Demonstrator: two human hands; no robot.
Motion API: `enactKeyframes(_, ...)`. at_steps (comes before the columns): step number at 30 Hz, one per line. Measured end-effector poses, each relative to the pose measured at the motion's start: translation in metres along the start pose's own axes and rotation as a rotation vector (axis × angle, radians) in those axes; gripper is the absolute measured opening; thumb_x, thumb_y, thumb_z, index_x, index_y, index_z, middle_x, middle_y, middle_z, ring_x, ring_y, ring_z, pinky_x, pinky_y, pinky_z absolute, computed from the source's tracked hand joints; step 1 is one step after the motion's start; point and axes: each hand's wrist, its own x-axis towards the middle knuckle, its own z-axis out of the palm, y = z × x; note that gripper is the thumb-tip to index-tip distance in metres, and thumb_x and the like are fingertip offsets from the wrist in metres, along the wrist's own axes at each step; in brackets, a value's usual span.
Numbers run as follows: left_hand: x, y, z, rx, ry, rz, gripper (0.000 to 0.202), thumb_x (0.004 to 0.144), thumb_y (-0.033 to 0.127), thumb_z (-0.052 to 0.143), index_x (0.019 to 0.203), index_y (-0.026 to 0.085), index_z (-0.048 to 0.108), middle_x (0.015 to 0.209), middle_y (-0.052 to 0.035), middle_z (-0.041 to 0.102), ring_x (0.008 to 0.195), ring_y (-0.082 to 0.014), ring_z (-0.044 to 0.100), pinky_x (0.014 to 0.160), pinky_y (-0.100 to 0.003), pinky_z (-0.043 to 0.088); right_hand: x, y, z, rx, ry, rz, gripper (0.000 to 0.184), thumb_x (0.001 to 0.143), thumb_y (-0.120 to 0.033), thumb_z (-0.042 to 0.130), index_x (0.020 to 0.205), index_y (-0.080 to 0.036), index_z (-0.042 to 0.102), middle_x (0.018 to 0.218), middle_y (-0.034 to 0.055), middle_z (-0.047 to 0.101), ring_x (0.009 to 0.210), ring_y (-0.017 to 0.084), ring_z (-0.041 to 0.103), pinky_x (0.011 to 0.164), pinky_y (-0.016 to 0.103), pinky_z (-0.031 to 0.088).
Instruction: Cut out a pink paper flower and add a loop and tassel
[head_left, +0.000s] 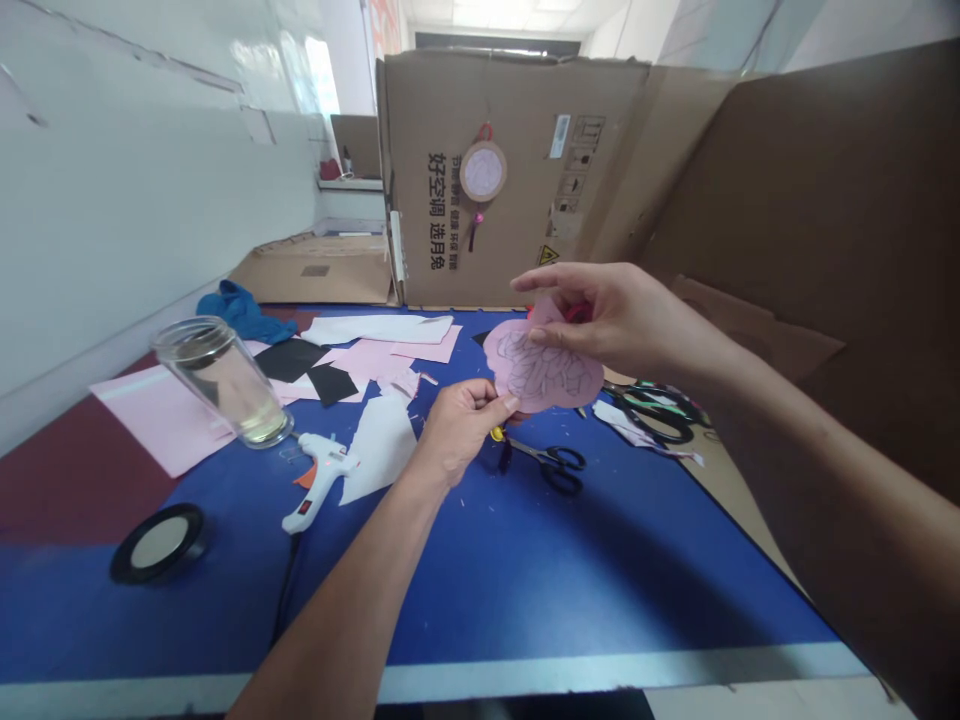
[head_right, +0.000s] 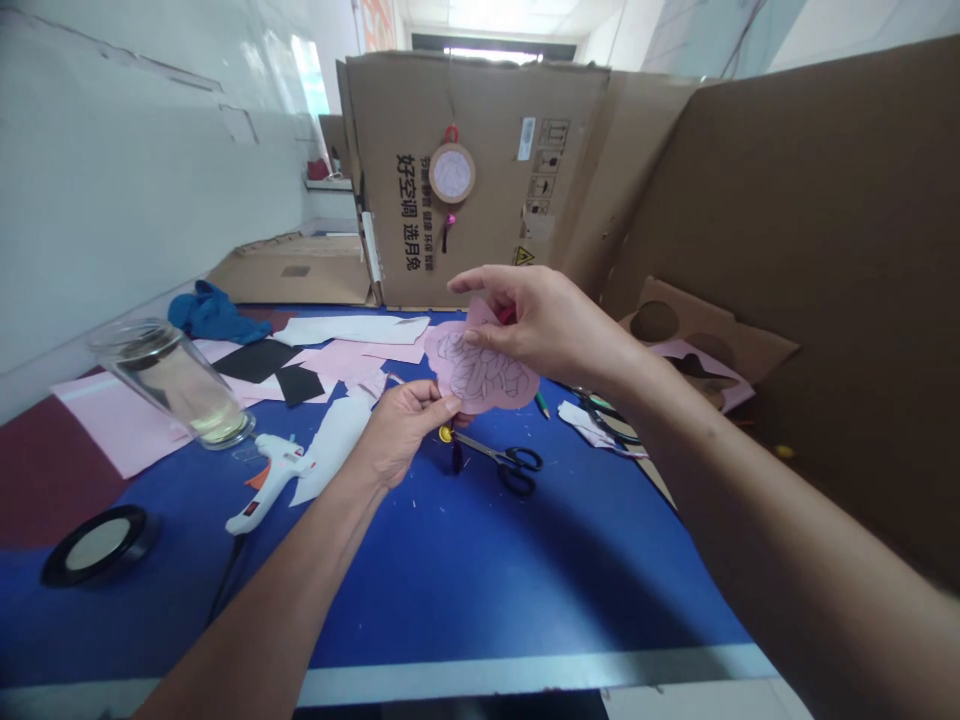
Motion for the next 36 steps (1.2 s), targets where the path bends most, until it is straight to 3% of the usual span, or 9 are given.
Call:
enactKeyframes(4, -0.001, 0.003, -0.001, -0.015, -0.059, -0.021, 0.023, 0.076, 0.033, 0.089, 0.09, 0.018, 0.079, 0.09, -0.0087, 0.084, 0.084, -0.0206, 0.077, 0.09, -0.037, 0.058, 0.005, 0.004, -0.004, -0.03, 0.006, -0.017, 0.047, 0.087, -0.034, 0.087, 0.132, -0.025, 0.08, 0.078, -0.0015, 0.068, 0.07, 0.018, 0.059, 0.065, 0.032, 0.049)
enactKeyframes(8, -0.001, 0.006, -0.002, -0.064, -0.1, -0.048, 0.037, 0.074, 0.031, 0.093, 0.105, 0.017, 0.079, 0.099, -0.0106, 0.085, 0.09, -0.0224, 0.079, 0.095, -0.04, 0.058, 0.008, 0.002, -0.006, -0.03, -0.033, -0.04, 0.047, 0.087, -0.031, 0.087, 0.133, -0.025, 0.08, 0.072, -0.0038, 0.062, 0.067, 0.016, 0.057, 0.064, 0.031, 0.047)
enactKeyframes(14, 0.001, 0.003, -0.003, 0.025, 0.031, 0.013, 0.029, 0.075, 0.042, 0.092, 0.074, 0.016, 0.079, 0.079, -0.0099, 0.081, 0.074, -0.0196, 0.074, 0.082, -0.034, 0.056, 0.013, -0.004, -0.003, 0.056, -0.02, -0.051, 0.045, 0.081, -0.033, 0.092, 0.125, -0.024, 0.082, 0.079, -0.0012, 0.072, 0.073, 0.019, 0.064, 0.068, 0.033, 0.053)
enactKeyframes(17, 0.002, 0.006, -0.005, -0.043, 0.138, 0.021, 0.028, 0.072, 0.04, 0.092, 0.072, 0.017, 0.077, 0.08, -0.0099, 0.082, 0.074, -0.0191, 0.075, 0.081, -0.033, 0.057, 0.003, 0.006, 0.001, 0.206, 0.229, 0.033, 0.048, 0.085, -0.043, 0.091, 0.128, -0.027, 0.078, 0.097, 0.0041, 0.08, 0.086, 0.022, 0.07, 0.075, 0.036, 0.057)
enactKeyframes(19, 0.002, 0.01, -0.006, -0.109, 0.206, 0.021, 0.028, 0.071, 0.039, 0.093, 0.071, 0.017, 0.075, 0.083, -0.0106, 0.083, 0.075, -0.0194, 0.076, 0.081, -0.033, 0.057, -0.01, 0.019, 0.012, 0.345, 0.463, 0.13, 0.049, 0.089, -0.051, 0.087, 0.13, -0.029, 0.074, 0.11, 0.0076, 0.081, 0.099, 0.025, 0.073, 0.081, 0.037, 0.059)
enactKeyframes(21, 0.003, 0.012, -0.008, -0.157, 0.265, 0.03, 0.028, 0.071, 0.037, 0.092, 0.07, 0.017, 0.073, 0.085, -0.0118, 0.083, 0.077, -0.02, 0.077, 0.082, -0.034, 0.057, -0.024, 0.033, 0.032, 0.564, 0.571, 0.266, 0.054, 0.083, -0.057, 0.091, 0.126, -0.03, 0.073, 0.113, 0.0075, 0.08, 0.101, 0.025, 0.075, 0.079, 0.036, 0.061)
enactKeyframes(24, 0.006, 0.011, -0.01, -0.203, 0.332, 0.057, 0.026, 0.071, 0.034, 0.092, 0.068, 0.017, 0.072, 0.083, -0.0119, 0.083, 0.078, -0.0203, 0.077, 0.084, -0.034, 0.057, -0.04, 0.044, 0.073, 0.94, 0.409, 0.566, 0.065, 0.063, -0.054, 0.104, 0.115, -0.029, 0.075, 0.111, 0.007, 0.081, 0.1, 0.025, 0.077, 0.079, 0.036, 0.063)
enactKeyframes(27, 0.008, 0.008, -0.012, -0.203, 0.346, 0.08, 0.024, 0.07, 0.035, 0.092, 0.071, 0.017, 0.076, 0.079, -0.0086, 0.081, 0.076, -0.0187, 0.074, 0.082, -0.033, 0.056, -0.045, 0.039, 0.104, 1.175, 0.288, 0.713, 0.064, 0.062, -0.048, 0.106, 0.114, -0.028, 0.074, 0.11, 0.0075, 0.083, 0.099, 0.025, 0.078, 0.077, 0.034, 0.062)
enactKeyframes(36, 0.007, 0.002, -0.007, -0.085, 0.338, 0.117, 0.023, 0.068, 0.034, 0.094, 0.067, 0.019, 0.077, 0.073, -0.0014, 0.076, 0.072, -0.0146, 0.065, 0.079, -0.031, 0.052, -0.04, 0.034, 0.126, 1.224, 0.408, 0.615, 0.067, 0.059, -0.032, 0.106, 0.119, -0.025, 0.075, 0.083, -0.0028, 0.079, 0.071, 0.013, 0.066, 0.066, 0.027, 0.049)
